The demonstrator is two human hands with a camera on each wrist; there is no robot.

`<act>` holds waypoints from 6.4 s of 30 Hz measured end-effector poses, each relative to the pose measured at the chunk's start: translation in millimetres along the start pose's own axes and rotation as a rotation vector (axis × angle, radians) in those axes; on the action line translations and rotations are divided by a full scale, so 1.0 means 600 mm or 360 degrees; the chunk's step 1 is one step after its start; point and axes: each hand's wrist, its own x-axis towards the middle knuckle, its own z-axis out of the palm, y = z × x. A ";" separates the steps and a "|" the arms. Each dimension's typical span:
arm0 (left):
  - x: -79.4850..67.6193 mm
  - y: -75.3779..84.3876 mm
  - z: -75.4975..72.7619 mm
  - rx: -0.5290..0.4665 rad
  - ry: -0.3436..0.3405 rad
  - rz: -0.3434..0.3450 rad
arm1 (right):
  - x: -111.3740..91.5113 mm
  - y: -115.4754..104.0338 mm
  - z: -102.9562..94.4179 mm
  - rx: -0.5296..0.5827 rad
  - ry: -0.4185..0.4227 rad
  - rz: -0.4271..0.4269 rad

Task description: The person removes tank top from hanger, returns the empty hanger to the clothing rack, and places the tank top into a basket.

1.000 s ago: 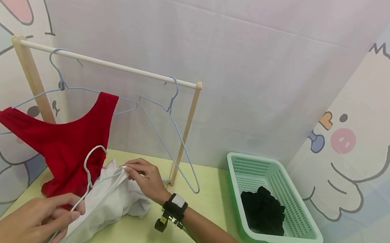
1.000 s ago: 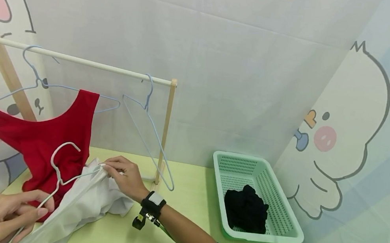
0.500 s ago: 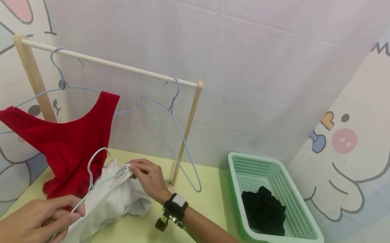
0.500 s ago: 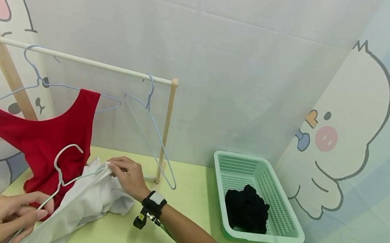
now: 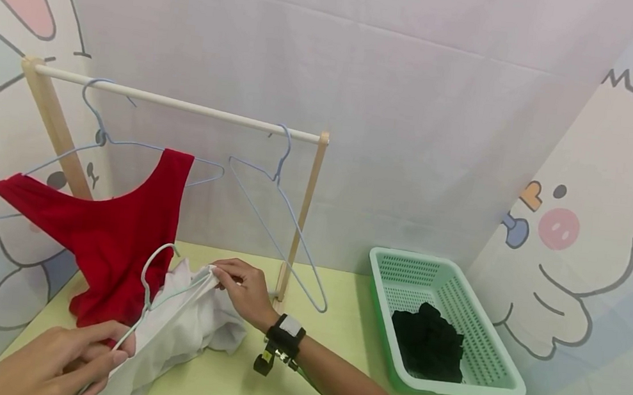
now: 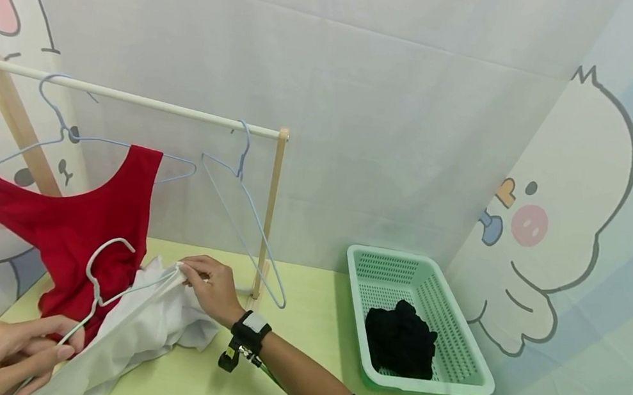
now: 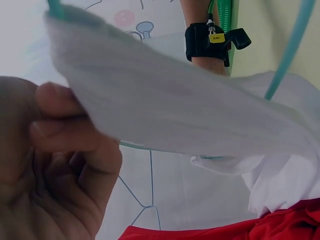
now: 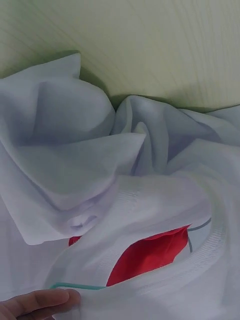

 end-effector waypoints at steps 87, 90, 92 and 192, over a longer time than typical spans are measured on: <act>-0.011 -0.019 0.015 -0.0028 0.0107 0.0257 | -0.023 0.029 0.011 -0.0238 0.0082 0.0462; -0.010 -0.018 0.012 -0.0026 0.0091 0.0172 | -0.023 0.028 0.011 -0.0240 0.0067 0.0481; -0.008 -0.016 0.008 -0.0031 0.0081 0.0074 | -0.024 0.028 0.011 -0.0240 0.0057 0.0496; 0.079 0.032 -0.040 0.0203 0.0789 0.0437 | -0.063 0.010 0.025 -0.0512 -0.0294 0.0213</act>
